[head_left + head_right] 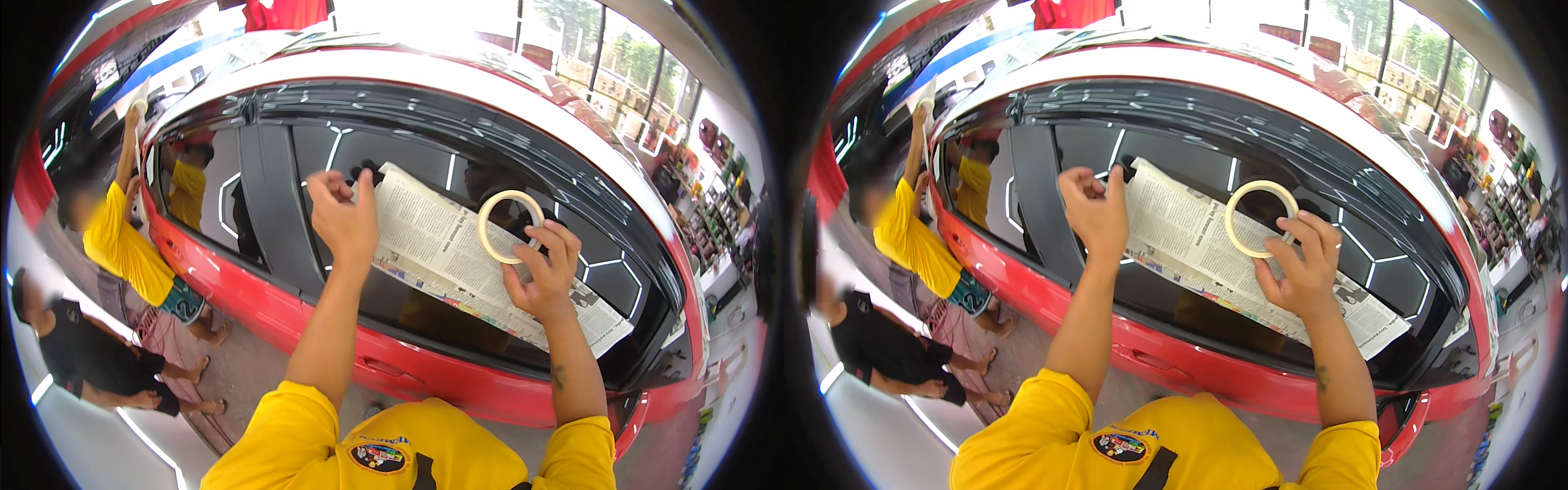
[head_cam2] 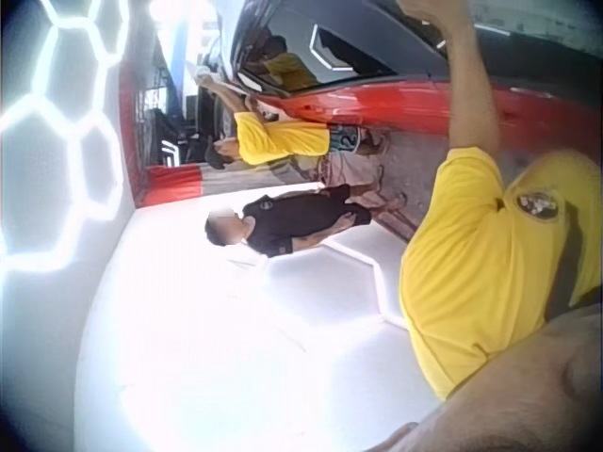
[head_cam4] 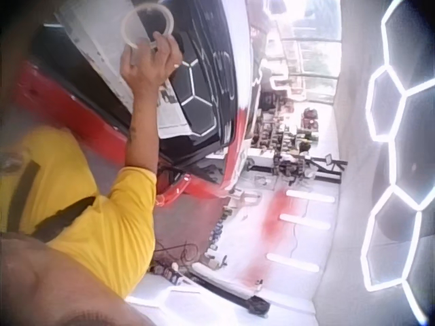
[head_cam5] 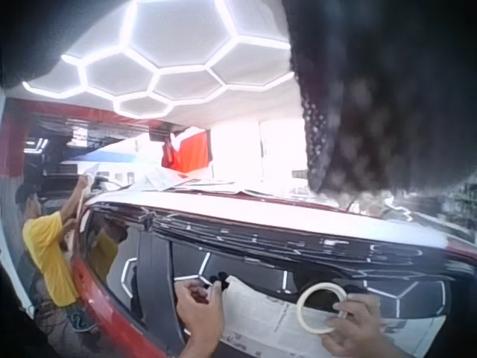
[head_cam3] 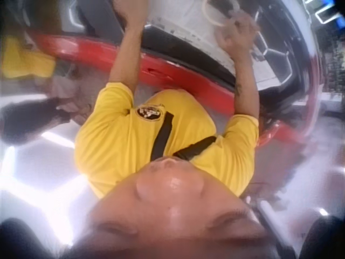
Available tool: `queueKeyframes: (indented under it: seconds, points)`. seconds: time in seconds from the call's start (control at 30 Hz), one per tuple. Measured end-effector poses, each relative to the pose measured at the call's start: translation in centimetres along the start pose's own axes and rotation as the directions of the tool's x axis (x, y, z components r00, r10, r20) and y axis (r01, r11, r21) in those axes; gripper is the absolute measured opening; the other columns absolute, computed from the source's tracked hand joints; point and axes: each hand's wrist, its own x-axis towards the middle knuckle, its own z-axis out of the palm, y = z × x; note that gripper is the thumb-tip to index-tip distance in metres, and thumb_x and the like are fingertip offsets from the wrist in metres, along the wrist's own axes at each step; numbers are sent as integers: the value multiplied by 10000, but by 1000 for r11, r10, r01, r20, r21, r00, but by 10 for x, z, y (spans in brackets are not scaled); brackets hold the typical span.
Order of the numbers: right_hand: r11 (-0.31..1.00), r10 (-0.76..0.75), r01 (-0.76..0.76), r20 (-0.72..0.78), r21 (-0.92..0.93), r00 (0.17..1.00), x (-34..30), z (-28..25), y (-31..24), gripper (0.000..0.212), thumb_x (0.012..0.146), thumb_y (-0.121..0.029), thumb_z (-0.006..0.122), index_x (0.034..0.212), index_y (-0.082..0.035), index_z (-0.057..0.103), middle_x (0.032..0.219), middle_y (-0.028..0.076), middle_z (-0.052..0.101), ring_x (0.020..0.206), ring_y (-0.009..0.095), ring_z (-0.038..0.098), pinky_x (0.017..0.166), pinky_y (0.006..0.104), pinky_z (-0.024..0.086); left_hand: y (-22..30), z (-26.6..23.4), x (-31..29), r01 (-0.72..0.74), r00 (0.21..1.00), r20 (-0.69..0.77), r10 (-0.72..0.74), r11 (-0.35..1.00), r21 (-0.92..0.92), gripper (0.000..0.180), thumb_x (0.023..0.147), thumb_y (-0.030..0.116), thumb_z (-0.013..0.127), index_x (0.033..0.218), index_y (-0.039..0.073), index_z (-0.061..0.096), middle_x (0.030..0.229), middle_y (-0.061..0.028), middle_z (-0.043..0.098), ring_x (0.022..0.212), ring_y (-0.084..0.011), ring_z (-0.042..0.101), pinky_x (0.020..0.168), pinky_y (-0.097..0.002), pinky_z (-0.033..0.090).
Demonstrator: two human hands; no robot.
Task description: The person tapes newspaper sheets to the rear and side windows of a red car using masking tape. They smooth each sheet, tear tape from a roll, and secure the edges to cover the glass surfaces.
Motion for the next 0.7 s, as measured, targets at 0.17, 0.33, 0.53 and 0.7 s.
queueKeyframes:
  seconds: [0.17,0.33,0.53,0.7]
  points:
    - [999,-12,11,35,36,999,14,-6,-6,317,717,-223,918,975,-150,749,1178,53,734,1257,323,628,1020,509,453,-15,17,-32,-600,784,345,515,773,209,1047,875,400,856,1636,-66,309,1659,-290,397,1568,-431,353,1268,-625,201]
    - [997,-54,66,245,-40,968,36,-62,-16,358,788,-268,904,1103,-166,768,919,17,684,959,236,674,986,510,510,-27,29,-38,-605,774,382,505,769,209,1340,836,534,850,1721,-53,33,1796,-268,191,1677,-415,174,1284,-717,-37]
    - [971,227,-142,570,-190,789,30,-128,-21,639,873,-54,792,1457,-298,705,790,95,534,648,283,585,585,444,482,-15,29,-41,-570,792,400,461,792,217,1357,819,597,855,1720,-61,84,1774,-286,242,1672,-420,192,1264,-761,-8]
    - [896,367,-81,625,-437,689,27,-102,-28,601,893,-60,734,1434,-323,727,856,89,580,637,285,657,600,419,542,-16,29,-39,-559,798,416,436,794,241,1303,836,619,830,1720,-51,147,1784,-255,244,1683,-381,177,1267,-761,-10]
